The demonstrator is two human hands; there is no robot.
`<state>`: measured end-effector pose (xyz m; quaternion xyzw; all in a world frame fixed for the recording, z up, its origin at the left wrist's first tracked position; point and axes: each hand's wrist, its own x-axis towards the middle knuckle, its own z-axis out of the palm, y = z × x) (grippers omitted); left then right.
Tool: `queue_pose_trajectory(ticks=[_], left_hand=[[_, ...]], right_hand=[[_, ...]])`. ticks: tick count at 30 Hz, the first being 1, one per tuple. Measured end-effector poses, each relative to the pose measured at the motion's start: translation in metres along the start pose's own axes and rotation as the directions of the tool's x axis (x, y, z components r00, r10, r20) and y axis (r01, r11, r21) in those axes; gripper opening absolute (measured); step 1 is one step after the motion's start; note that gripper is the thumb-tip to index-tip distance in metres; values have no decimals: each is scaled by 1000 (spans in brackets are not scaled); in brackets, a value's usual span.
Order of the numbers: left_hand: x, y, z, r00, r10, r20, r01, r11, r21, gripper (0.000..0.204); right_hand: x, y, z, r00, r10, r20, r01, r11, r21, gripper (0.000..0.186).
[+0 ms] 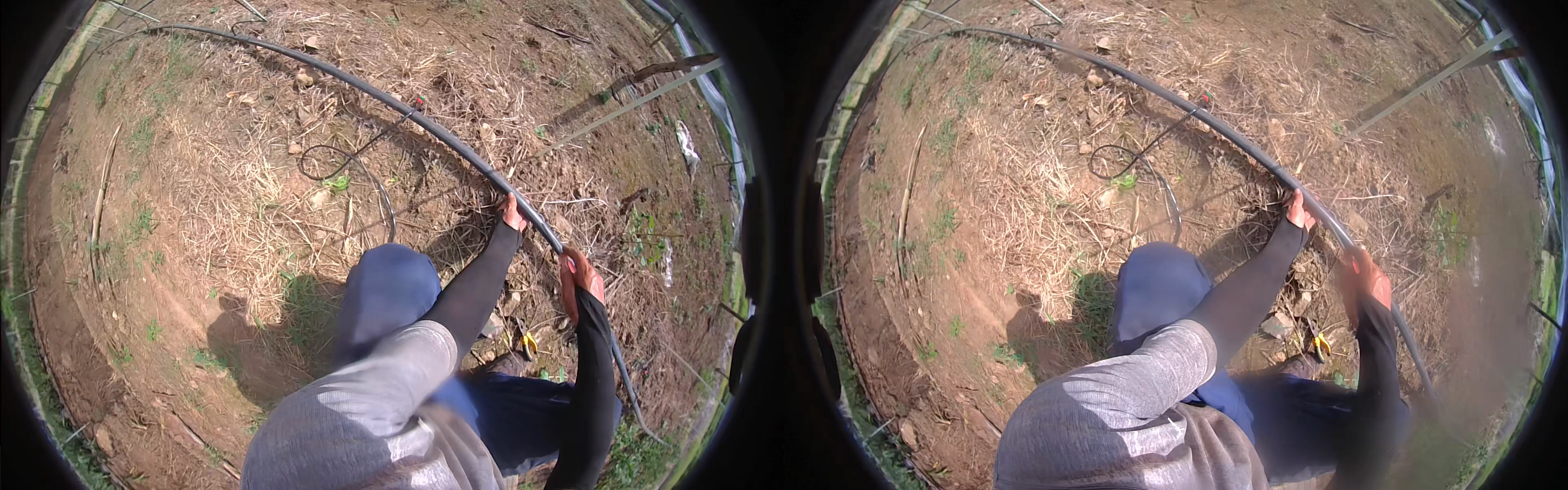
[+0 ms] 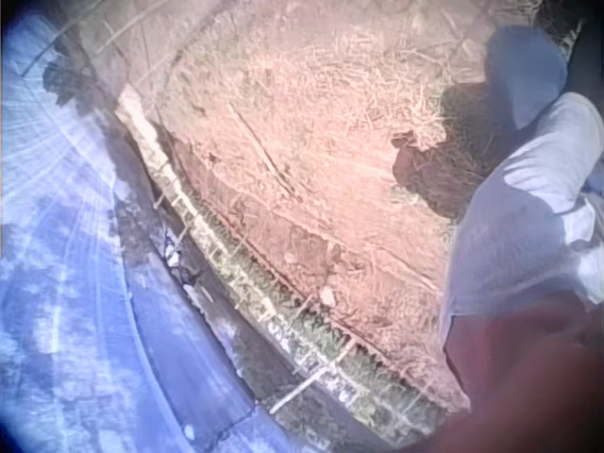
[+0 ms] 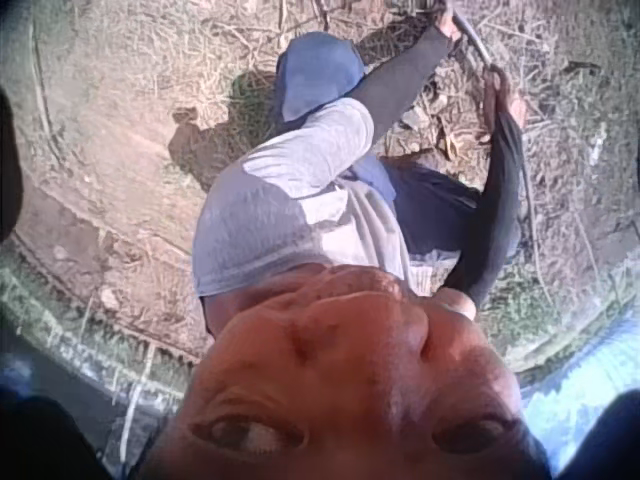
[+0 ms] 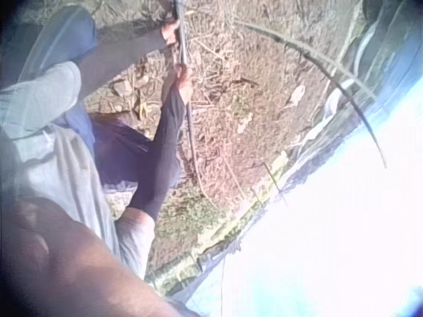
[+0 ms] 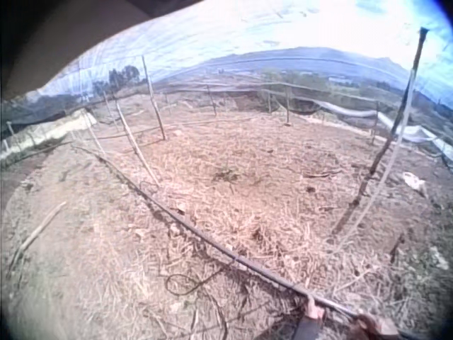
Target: The person kneels on the ground and uses pliers to cut and connect black irrigation pipes and drip emitters. They repeatedly position the pipes, cut sections, and attach emitters to the main line in an outdoor field.
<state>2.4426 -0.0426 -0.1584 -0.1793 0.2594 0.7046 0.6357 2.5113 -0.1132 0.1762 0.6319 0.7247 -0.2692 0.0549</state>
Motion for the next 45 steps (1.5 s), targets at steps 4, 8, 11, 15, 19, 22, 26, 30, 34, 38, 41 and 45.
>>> queue_pose_trajectory(ticks=[4, 8, 11, 15, 19, 22, 26, 30, 34, 38, 41, 45], left_hand=[[3, 10, 4, 998, 59, 36, -65, 983, 174, 45], [-6, 16, 18, 970, 71, 231, -115, 977, 180, 27], [-5, 33, -7, 976, 62, 210, -116, 960, 255, 33], [-7, 30, 5, 996, -79, 29, 64, 939, 337, 28], [-1, 29, 1, 996, 46, -73, -17, 935, 354, 30], [11, 24, 2, 987, 114, -113, -67, 933, 354, 33], [29, 14, -3, 974, 159, -161, -97, 936, 338, 39], [47, 10, -23, 955, 206, -213, -130, 938, 320, 48], [44, -21, 16, 960, 188, -209, -181, 982, 51, 57], [27, -19, 7, 915, 360, -180, -347, 932, 99, 58], [13, -23, 36, 922, 337, -191, -331, 942, 62, 53], [8, 13, 11, 994, 81, -79, -103, 939, -330, 66]], right_hand=[[-25, 29, -19, 953, -278, -121, 296, 941, 166, 30], [-24, 14, -39, 979, -153, -136, 185, 944, 272, 26], [-14, 19, -34, 875, -427, -230, 479, 833, 275, 29], [-12, 38, -41, 831, -501, -241, 547, 814, 194, 26], [-4, 46, -38, 824, -499, -270, 555, 807, 202, 25], [5, 50, -45, 874, -448, -190, 480, 856, 190, 24], [21, 57, -39, 848, -454, -274, 503, 853, 142, 22], [33, 48, -35, 852, -411, -325, 482, 857, 180, 22], [39, 52, -33, 884, -320, -341, 380, 916, 125, 23], [48, 27, -6, 994, 12, -106, 36, 896, 443, 29], [67, 89, 43, 996, -3, -93, 58, 802, 595, 43], [67, 47, 60, 996, -8, -94, 38, 947, 318, 34]])
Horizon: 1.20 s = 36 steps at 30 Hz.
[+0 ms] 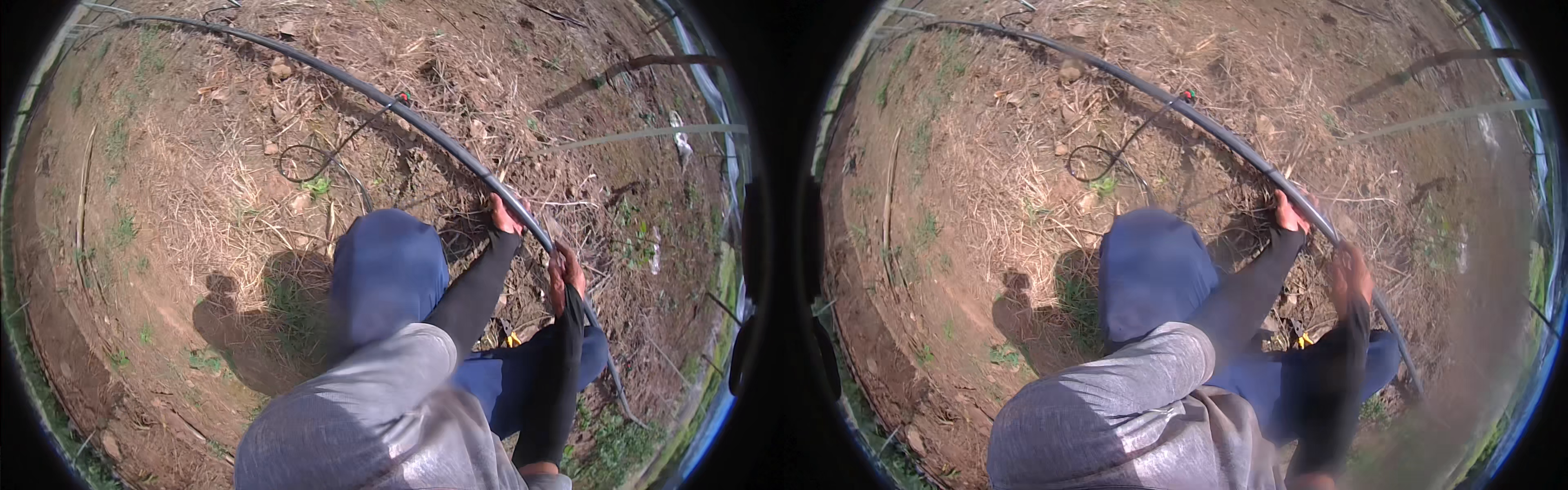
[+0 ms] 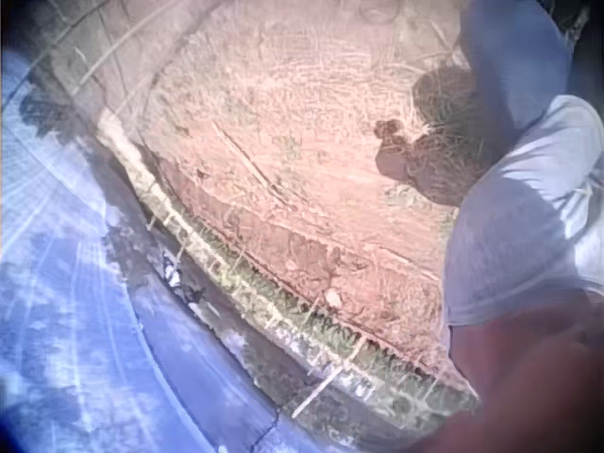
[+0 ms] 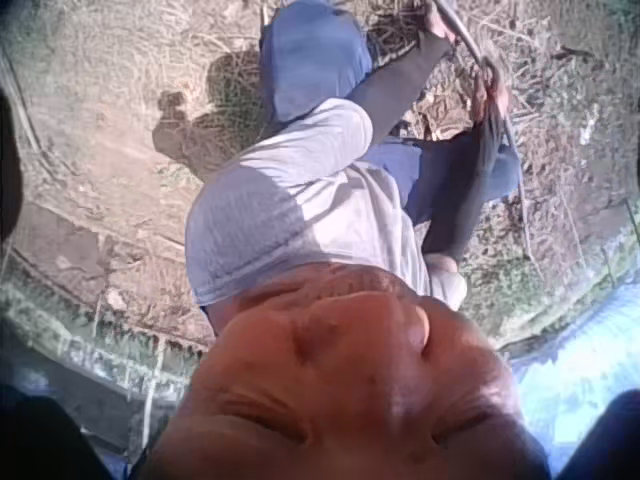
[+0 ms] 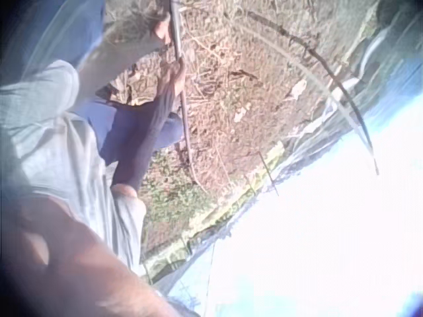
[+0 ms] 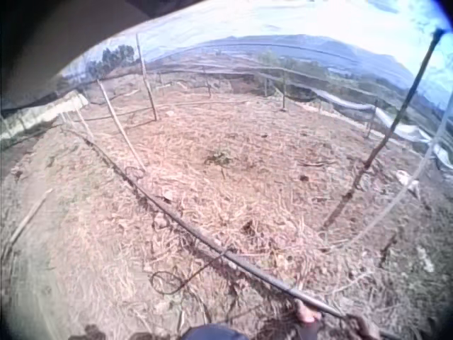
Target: The person kneels on the ground and uses pliers to cut and connect black irrigation pipes and drip emitters. They repeatedly position the pipes, cut sections, and attach emitters to the main line in an outdoor field.
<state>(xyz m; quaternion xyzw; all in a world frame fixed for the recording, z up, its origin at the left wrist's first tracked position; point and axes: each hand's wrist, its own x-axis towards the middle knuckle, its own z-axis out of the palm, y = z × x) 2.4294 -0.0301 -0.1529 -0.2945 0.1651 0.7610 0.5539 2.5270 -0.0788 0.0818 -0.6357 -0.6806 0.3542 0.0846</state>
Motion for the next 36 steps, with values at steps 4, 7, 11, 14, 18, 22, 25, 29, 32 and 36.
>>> queue_pose_trajectory(ticks=[4, 7, 11, 14, 18, 22, 25, 29, 32, 36], left_hand=[[-20, 5, 31, 994, -107, -28, 106, 994, -17, 59], [-24, 6, 32, 994, -93, -50, 92, 996, -22, 55], [-32, 16, 39, 988, -101, -120, 104, 994, 15, 53], [-28, 15, 38, 980, -118, -157, 109, 992, -67, 41], [-4, 19, 25, 993, -117, -28, 115, 990, -84, 36], [-14, 10, 33, 990, -116, -80, 110, 992, -68, 33], [-30, 10, 53, 989, -109, -104, 103, 993, -64, 33], [-25, 12, 51, 986, -97, -135, 95, 995, -16, 36], [-4, 14, 36, 988, -120, -101, 122, 992, 19, 38], [-5, 9, 29, 981, -163, -104, 171, 983, 71, 43]], right_hand=[[5, -37, -8, 999, 39, -32, -45, 971, -234, 27], [12, -52, -10, 986, 161, 35, -143, 944, -298, 28], [25, -46, 7, 998, 49, 42, -27, 909, -416, 30], [35, -49, 14, 995, 69, 74, -32, 909, -416, 26], [49, -62, 18, 989, 70, 133, 6, 866, -500, 28], [50, -57, 16, 995, 9, 102, 46, 847, -530, 29], [49, -58, 13, 996, 3, 93, 46, 854, -517, 29], [54, -60, 16, 993, 7, 114, 56, 845, -531, 29], [57, -69, 15, 993, -1, 120, 66, 842, -535, 28], [56, -58, 14, 989, -29, 148, 103, 843, -527, 27]])
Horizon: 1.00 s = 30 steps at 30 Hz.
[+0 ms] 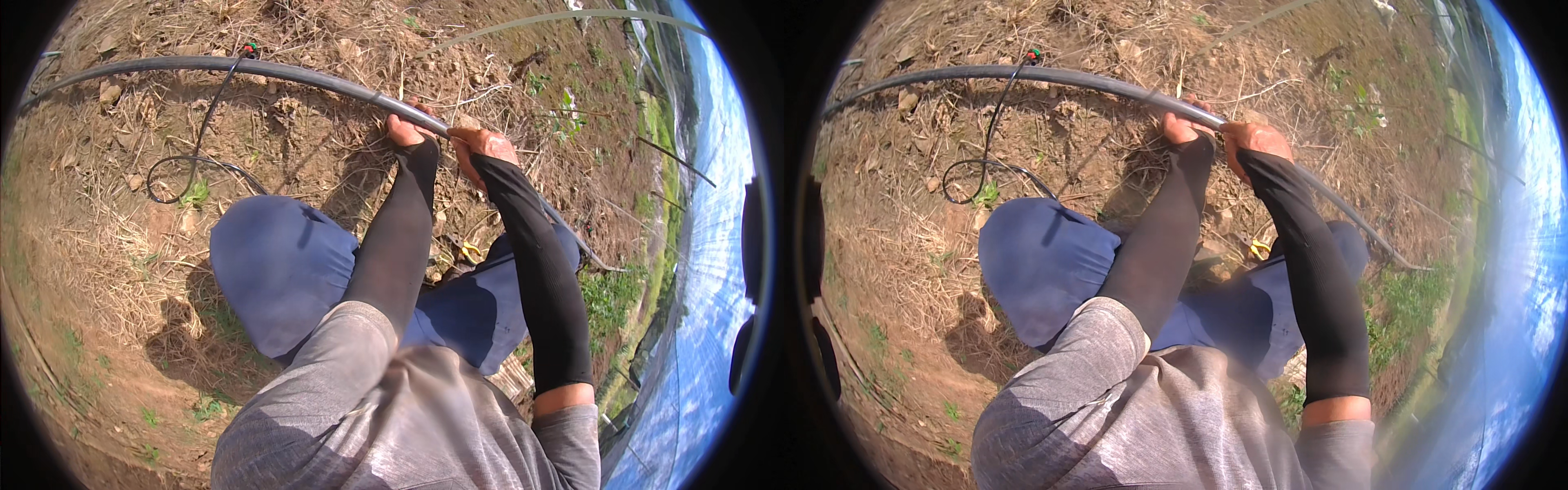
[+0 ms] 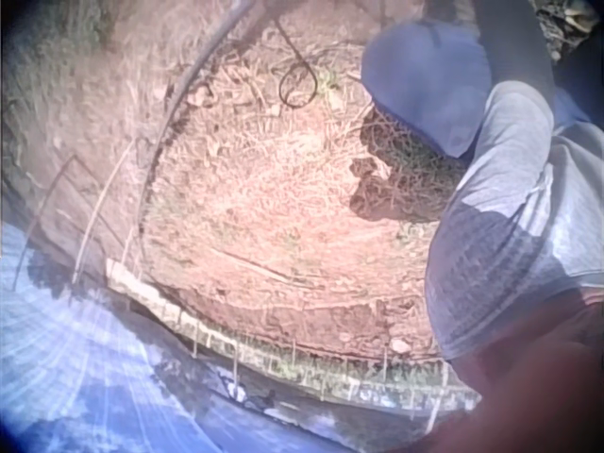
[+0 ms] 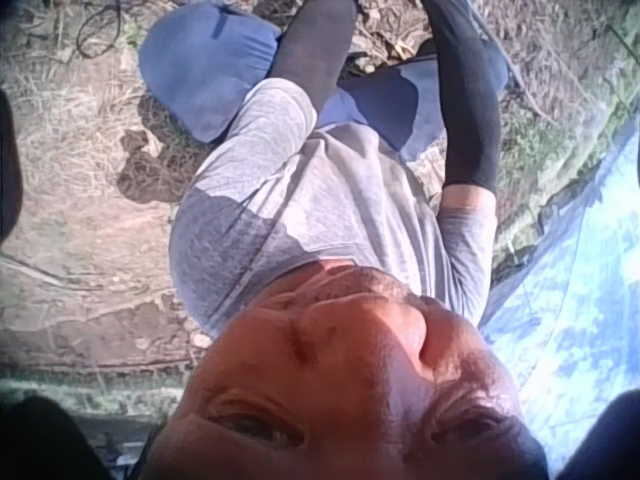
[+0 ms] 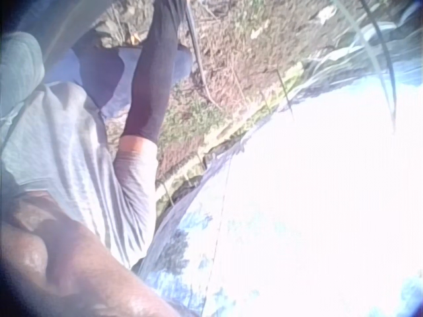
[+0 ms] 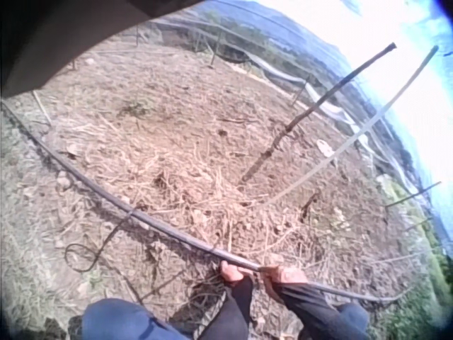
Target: The person kneels on the ground and uses pliers to cut and connect black irrigation pipes and drip emitters. They repeatedly position the pipes, cut sections, and attach emitters to the main line in an outdoor field.
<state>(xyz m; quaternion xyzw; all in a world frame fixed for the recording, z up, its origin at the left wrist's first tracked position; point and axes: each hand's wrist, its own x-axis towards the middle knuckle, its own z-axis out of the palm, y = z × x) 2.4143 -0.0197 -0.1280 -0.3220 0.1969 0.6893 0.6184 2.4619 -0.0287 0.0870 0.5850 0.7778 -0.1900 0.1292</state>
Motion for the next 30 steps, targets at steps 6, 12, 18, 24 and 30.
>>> queue_pose_trajectory(ticks=[6, 12, 18, 24, 30], left_hand=[[8, -3, -3, 998, 25, -55, -30, 996, -81, 50], [-1, -11, 2, 999, 15, -40, -20, 991, -129, 50], [2, -5, 2, 993, 112, -39, -114, 993, -32, 57], [-3, -5, 1, 991, 119, 56, -114, 990, -82, 56], [-2, -11, 0, 985, 172, -2, -171, 983, -65, 53]], right_hand=[[1, -8, -5, 999, 34, 21, -34, 999, 5, 26], [3, 3, 1, 999, 26, 41, -25, 999, -21, 25], [18, -17, -10, 986, -58, 154, 98, 960, -261, 24], [35, -11, -17, 959, -20, 283, -18, 992, 128, 21], [28, -21, -2, 954, 13, 299, 91, 938, -334, 27]])
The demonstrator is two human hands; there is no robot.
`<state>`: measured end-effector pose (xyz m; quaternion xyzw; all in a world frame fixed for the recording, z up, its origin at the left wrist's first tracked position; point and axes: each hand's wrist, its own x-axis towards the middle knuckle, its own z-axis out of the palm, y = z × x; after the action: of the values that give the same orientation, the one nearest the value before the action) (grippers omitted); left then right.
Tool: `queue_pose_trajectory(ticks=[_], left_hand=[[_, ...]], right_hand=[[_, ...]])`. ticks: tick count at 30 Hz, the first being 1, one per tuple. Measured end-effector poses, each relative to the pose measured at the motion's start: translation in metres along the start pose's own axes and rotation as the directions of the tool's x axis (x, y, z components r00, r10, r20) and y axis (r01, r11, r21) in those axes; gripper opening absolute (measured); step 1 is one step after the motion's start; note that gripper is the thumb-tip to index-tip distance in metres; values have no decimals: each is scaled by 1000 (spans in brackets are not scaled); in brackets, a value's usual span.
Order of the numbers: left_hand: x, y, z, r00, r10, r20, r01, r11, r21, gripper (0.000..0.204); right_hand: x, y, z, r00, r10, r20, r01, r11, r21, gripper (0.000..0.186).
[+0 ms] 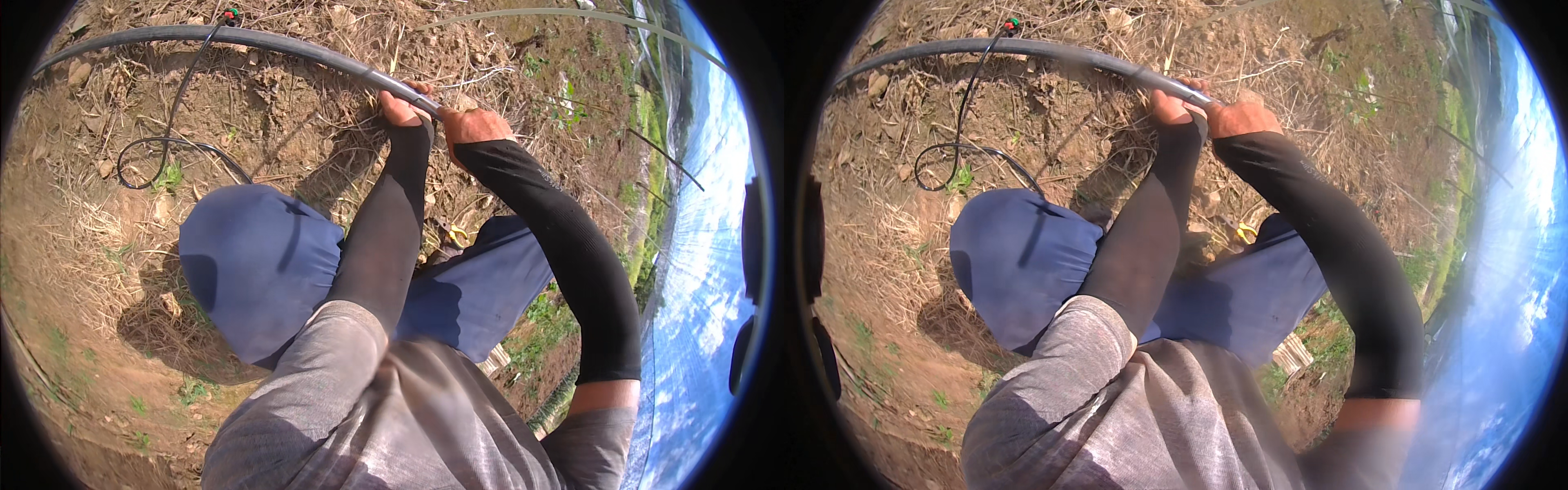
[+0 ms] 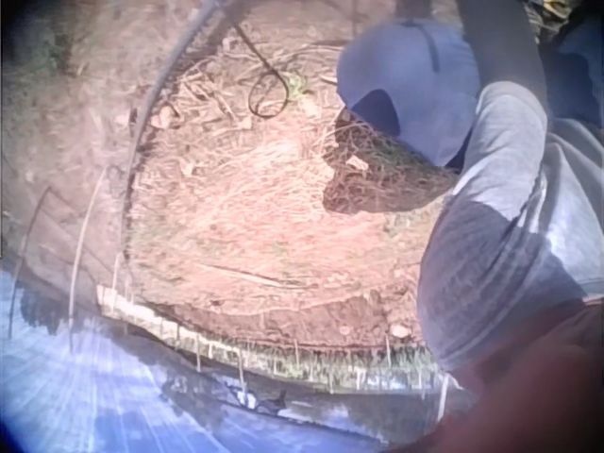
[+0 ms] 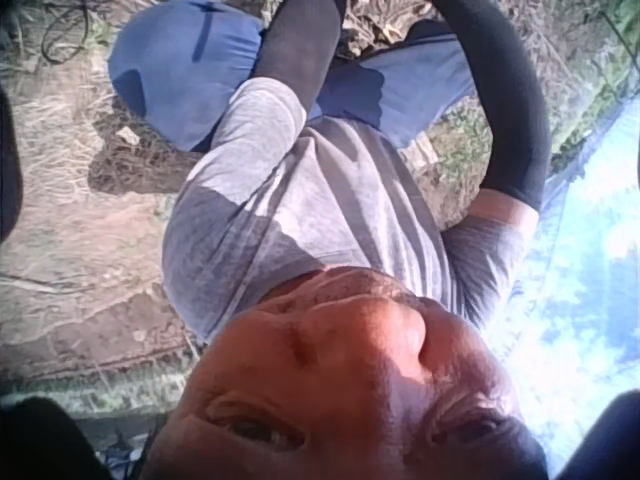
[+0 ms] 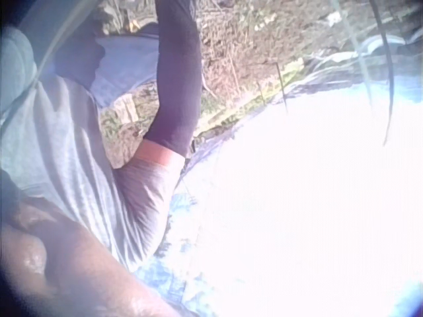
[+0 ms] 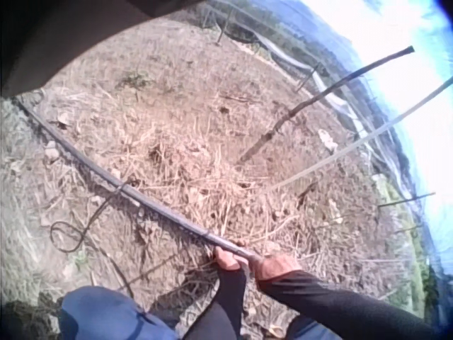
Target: The person kneels on the ground and uses pliers to cut and connect black irrigation pipes and drip emitters. They repeatedly position the pipes, cut sections, and attach emitters to the main line in an outdoor field.
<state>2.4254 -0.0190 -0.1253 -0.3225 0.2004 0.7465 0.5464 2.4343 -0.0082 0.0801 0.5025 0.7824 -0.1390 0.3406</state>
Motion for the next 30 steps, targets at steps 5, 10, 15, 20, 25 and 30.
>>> queue_pose_trajectory(ticks=[5, 10, 15, 20, 25, 30], left_hand=[[-4, 6, 1, 998, -19, 62, 20, 1000, -16, 55], [-7, 10, 0, 989, -79, 127, 76, 997, 27, 56], [-14, 12, 20, 999, 46, 16, -47, 994, 97, 59], [0, 11, -2, 993, -115, 13, 115, 993, 16, 54], [-4, 11, 7, 995, -86, -43, 88, 995, 38, 57], [-5, 15, 7, 997, -78, 24, 73, 985, 157, 58]], right_hand=[[5, 24, 16, 988, -108, -109, 152, 791, 593, 35], [19, 35, -5, 982, -76, 175, -69, 714, 696, 35], [35, -6, -39, 958, -93, 271, 157, 962, -223, 30], [45, 21, -15, 925, -98, 366, -121, 839, 530, 29], [32, 9, -4, 952, 43, 302, -129, 954, 271, 28], [31, -15, -19, 975, -31, 219, 4, 992, 123, 19]])
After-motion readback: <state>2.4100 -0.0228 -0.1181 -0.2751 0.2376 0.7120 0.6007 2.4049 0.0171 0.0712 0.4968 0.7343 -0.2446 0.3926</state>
